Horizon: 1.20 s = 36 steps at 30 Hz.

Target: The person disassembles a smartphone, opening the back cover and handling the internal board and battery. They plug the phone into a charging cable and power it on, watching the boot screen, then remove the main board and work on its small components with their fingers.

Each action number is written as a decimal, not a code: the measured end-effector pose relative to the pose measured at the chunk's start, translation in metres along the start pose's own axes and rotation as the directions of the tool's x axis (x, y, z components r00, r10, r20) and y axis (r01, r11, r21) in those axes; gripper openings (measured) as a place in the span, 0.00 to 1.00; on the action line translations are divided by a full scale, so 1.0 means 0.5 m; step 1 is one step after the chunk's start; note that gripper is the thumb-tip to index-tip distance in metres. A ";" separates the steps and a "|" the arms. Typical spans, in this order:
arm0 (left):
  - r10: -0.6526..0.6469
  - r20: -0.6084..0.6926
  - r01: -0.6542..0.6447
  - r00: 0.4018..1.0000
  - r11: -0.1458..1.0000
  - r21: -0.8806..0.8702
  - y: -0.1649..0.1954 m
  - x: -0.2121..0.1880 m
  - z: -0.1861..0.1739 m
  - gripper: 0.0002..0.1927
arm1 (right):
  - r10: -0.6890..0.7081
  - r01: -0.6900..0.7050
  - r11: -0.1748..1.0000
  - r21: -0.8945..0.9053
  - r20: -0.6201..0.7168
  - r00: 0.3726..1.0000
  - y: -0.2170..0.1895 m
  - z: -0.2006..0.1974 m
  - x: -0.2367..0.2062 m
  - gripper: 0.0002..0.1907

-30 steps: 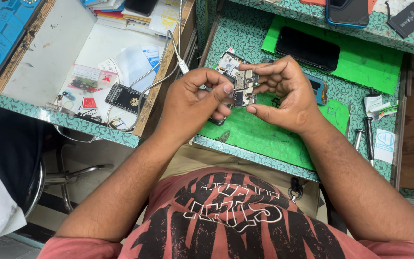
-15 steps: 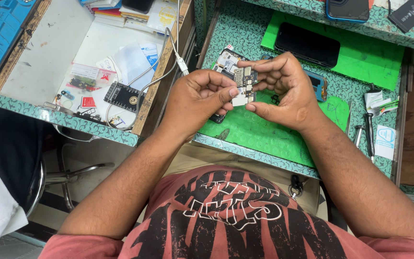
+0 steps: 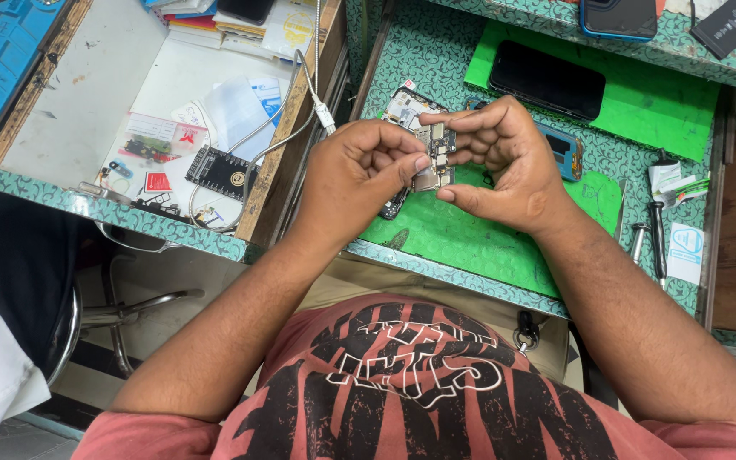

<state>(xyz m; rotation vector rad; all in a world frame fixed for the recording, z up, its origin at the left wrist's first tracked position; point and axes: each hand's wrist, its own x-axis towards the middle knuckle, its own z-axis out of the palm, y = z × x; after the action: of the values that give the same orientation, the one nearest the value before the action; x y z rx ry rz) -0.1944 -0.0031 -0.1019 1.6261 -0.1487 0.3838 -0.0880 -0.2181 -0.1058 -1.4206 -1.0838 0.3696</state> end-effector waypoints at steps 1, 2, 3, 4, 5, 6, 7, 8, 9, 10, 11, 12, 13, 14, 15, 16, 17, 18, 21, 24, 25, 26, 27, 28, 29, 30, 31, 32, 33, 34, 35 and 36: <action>0.045 -0.010 -0.044 0.999 0.995 0.092 0.006 -0.002 -0.001 0.05 | -0.004 0.004 1.000 0.015 0.001 1.000 0.001 0.000 0.000 0.32; 0.091 -0.015 -0.086 0.996 0.979 0.183 0.011 -0.004 -0.002 0.05 | -0.007 0.007 1.000 0.030 0.001 1.000 0.003 0.000 0.001 0.32; 0.102 -0.011 -0.097 0.995 0.974 0.204 0.015 -0.004 -0.002 0.05 | -0.010 0.010 0.999 0.044 0.001 1.000 0.004 -0.001 0.001 0.32; 0.113 -0.006 -0.109 0.994 0.968 0.224 0.019 -0.004 -0.001 0.05 | -0.008 0.008 0.998 0.057 -0.003 1.000 0.006 -0.001 0.001 0.32; 0.125 -0.001 -0.121 0.992 0.962 0.245 0.023 -0.003 -0.001 0.05 | -0.007 0.007 0.998 0.070 -0.007 1.000 0.007 -0.002 0.001 0.32; 0.174 0.007 -0.169 0.985 0.949 0.265 0.026 -0.005 -0.001 0.06 | -0.005 0.006 0.997 0.083 -0.012 1.000 0.009 -0.003 0.002 0.31; 0.222 0.016 -0.217 0.975 0.934 0.284 0.029 -0.007 -0.001 0.06 | -0.004 0.005 0.997 0.080 -0.012 1.000 0.011 -0.003 0.002 0.31; 0.268 0.026 -0.263 0.963 0.916 0.302 0.031 -0.010 -0.001 0.06 | -0.003 0.004 0.997 0.076 -0.014 1.000 0.012 -0.003 0.001 0.31; 0.301 0.045 -0.299 0.953 0.902 0.311 0.033 -0.013 -0.002 0.06 | -0.002 0.003 0.997 0.073 -0.014 1.000 0.013 -0.004 0.001 0.31; 0.333 0.064 -0.335 0.941 0.886 0.319 0.035 -0.016 -0.005 0.07 | 0.002 0.000 0.998 0.069 -0.022 1.000 0.014 -0.004 -0.001 0.31; 0.366 0.084 -0.372 0.927 0.869 0.327 0.036 -0.017 -0.007 0.08 | 0.004 -0.002 0.998 0.065 -0.031 1.000 0.014 -0.005 -0.001 0.31; 0.329 0.097 -0.343 0.939 0.893 0.291 0.038 -0.019 -0.009 0.09 | 0.007 -0.004 0.998 0.061 -0.039 0.999 0.015 -0.006 -0.002 0.31; 0.291 0.112 -0.311 0.950 0.915 0.256 0.040 -0.021 -0.012 0.10 | 0.002 0.001 0.997 0.080 -0.042 0.999 0.016 -0.006 -0.001 0.31; 0.255 0.128 -0.278 0.959 0.935 0.221 0.041 -0.022 -0.013 0.12 | -0.002 0.007 0.995 0.099 -0.045 0.999 0.017 -0.005 0.001 0.30; 0.288 0.136 -0.314 0.948 0.916 0.249 0.043 -0.023 -0.015 0.13 | -0.007 0.012 0.993 0.118 -0.048 0.999 0.019 -0.005 0.002 0.30; 0.321 0.146 -0.350 0.936 0.895 0.277 0.045 -0.024 -0.017 0.15 | -0.002 0.008 0.993 0.121 -0.050 0.999 0.019 -0.006 0.002 0.30; 0.355 0.157 -0.387 0.922 0.870 0.304 0.047 -0.024 -0.017 0.16 | 0.001 0.005 0.992 0.122 -0.052 0.999 0.020 -0.006 0.002 0.30; 0.337 0.151 -0.368 0.929 0.877 0.309 0.049 -0.026 -0.016 0.17 | 0.005 0.002 0.992 0.124 -0.054 0.999 0.020 -0.006 0.002 0.30; 0.354 0.161 -0.389 0.921 0.850 0.356 0.054 -0.030 -0.012 0.16 | 0.021 -0.010 0.987 0.160 -0.064 0.998 0.023 -0.007 0.000 0.29; 0.466 0.225 -0.514 0.856 0.719 0.468 0.056 -0.025 -0.014 0.14 | 0.014 -0.004 0.987 0.163 -0.062 0.998 0.028 -0.006 0.003 0.29; 0.480 0.239 -0.530 0.844 0.679 0.508 0.057 -0.024 -0.014 0.13 | 0.011 -0.001 0.986 0.169 -0.058 0.998 0.029 -0.005 0.004 0.29; 0.492 0.252 -0.542 0.833 0.637 0.547 0.057 -0.024 -0.013 0.12 | 0.010 0.000 0.984 0.176 -0.055 0.998 0.030 -0.004 0.004 0.29; 0.502 0.245 -0.545 0.829 0.630 0.553 0.057 -0.024 -0.013 0.12 | 0.009 0.001 0.983 0.184 -0.051 0.999 0.031 -0.003 0.004 0.29; 0.512 0.238 -0.548 0.825 0.624 0.558 0.057 -0.025 -0.013 0.11 | 0.009 0.001 0.982 0.187 -0.056 0.998 0.031 -0.002 0.004 0.29; 0.522 0.232 -0.551 0.821 0.616 0.562 0.056 -0.024 -0.012 0.11 | 0.009 0.002 0.982 0.189 -0.061 0.998 0.030 -0.002 0.004 0.29; 0.529 0.225 -0.549 0.818 0.602 0.580 0.055 -0.025 -0.010 0.10 | 0.010 0.003 0.981 0.192 -0.066 0.998 0.030 -0.002 0.004 0.29; 0.537 0.218 -0.547 0.815 0.587 0.598 0.054 -0.024 -0.009 0.10 | 0.021 -0.007 0.981 0.196 -0.069 0.997 0.029 -0.002 0.004 0.29; 0.544 0.212 -0.543 0.812 0.572 0.615 0.053 -0.024 -0.007 0.09 | 0.032 -0.017 0.980 0.199 -0.071 0.997 0.028 -0.002 0.003 0.29; 0.557 0.206 -0.543 0.804 0.549 0.635 0.052 -0.024 -0.006 0.09 | 0.042 -0.027 0.979 0.204 -0.073 0.996 0.028 -0.001 0.005 0.29; 0.568 0.200 -0.540 0.798 0.528 0.655 0.051 -0.026 -0.005 0.09 | 0.039 -0.022 0.975 0.222 -0.072 0.997 0.028 -0.001 0.006 0.29; 0.579 0.194 -0.537 0.792 0.508 0.674 0.051 -0.027 -0.003 0.09 | 0.037 -0.018 0.971 0.239 -0.072 0.997 0.028 0.000 0.006 0.28; 0.584 0.190 -0.533 0.789 0.497 0.685 0.049 -0.026 -0.002 0.09 | 0.034 -0.015 0.967 0.255 -0.072 0.997 0.028 0.001 0.006 0.28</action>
<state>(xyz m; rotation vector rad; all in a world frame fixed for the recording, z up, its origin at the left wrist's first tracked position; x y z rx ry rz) -0.2146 -0.0063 -0.0829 2.3236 -0.5507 1.1242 -0.0815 -0.2128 -0.1173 -1.2103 -0.9219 0.4526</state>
